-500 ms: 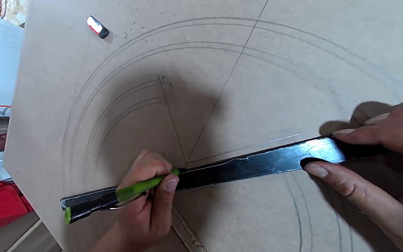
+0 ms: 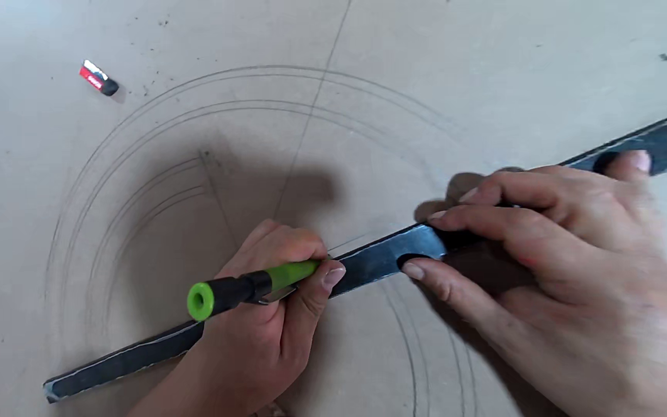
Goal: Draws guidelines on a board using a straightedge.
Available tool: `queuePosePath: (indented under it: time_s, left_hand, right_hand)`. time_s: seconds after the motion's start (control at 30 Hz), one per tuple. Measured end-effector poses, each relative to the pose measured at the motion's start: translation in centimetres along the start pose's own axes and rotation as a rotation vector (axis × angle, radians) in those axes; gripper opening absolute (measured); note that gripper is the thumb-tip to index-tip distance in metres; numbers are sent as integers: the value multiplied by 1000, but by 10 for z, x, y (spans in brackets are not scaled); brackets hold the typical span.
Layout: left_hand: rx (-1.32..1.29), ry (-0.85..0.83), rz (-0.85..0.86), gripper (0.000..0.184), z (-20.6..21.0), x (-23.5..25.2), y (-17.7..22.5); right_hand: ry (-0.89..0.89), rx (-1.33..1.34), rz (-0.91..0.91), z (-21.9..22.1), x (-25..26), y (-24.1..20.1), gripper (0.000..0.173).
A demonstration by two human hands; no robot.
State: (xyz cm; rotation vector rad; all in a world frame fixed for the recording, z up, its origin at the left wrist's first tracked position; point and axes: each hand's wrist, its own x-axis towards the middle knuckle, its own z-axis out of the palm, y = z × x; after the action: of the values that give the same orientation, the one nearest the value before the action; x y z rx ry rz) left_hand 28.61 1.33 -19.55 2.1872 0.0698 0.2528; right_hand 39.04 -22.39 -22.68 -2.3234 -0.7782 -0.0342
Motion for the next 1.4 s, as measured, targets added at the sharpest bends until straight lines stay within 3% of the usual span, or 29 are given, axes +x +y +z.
queuePosePath:
  time_s: [0.33, 0.8, 0.97, 1.1, 1.17, 1.27, 1.4]
  left_hand:
    - [-36, -116, 57, 12, 16, 32, 9]
    - [-8, -130, 74, 14, 14, 30, 10]
    - [80, -79, -18, 16, -16, -1, -1]
    - [0, 206, -15, 16, -64, -44, -26]
    - [191, 297, 6, 25, -87, -76, -45]
    - [520, 197, -66, 41, -102, -124, -62]
    - [657, 232, -63, 46, -101, -130, -74]
  right_hand:
    - [21, 7, -5, 1, 2, -2, 39]
    - [24, 9, -22, 1, 2, -1, 37]
    - [8, 6, -21, 0, 3, -2, 38]
    - [-24, 1, -34, -3, 4, -3, 38]
    - [-67, -28, -30, -8, 1, -7, 39]
    - [-146, -98, -30, -15, -1, -14, 43]
    - [-256, -188, 0, -22, 2, -24, 44]
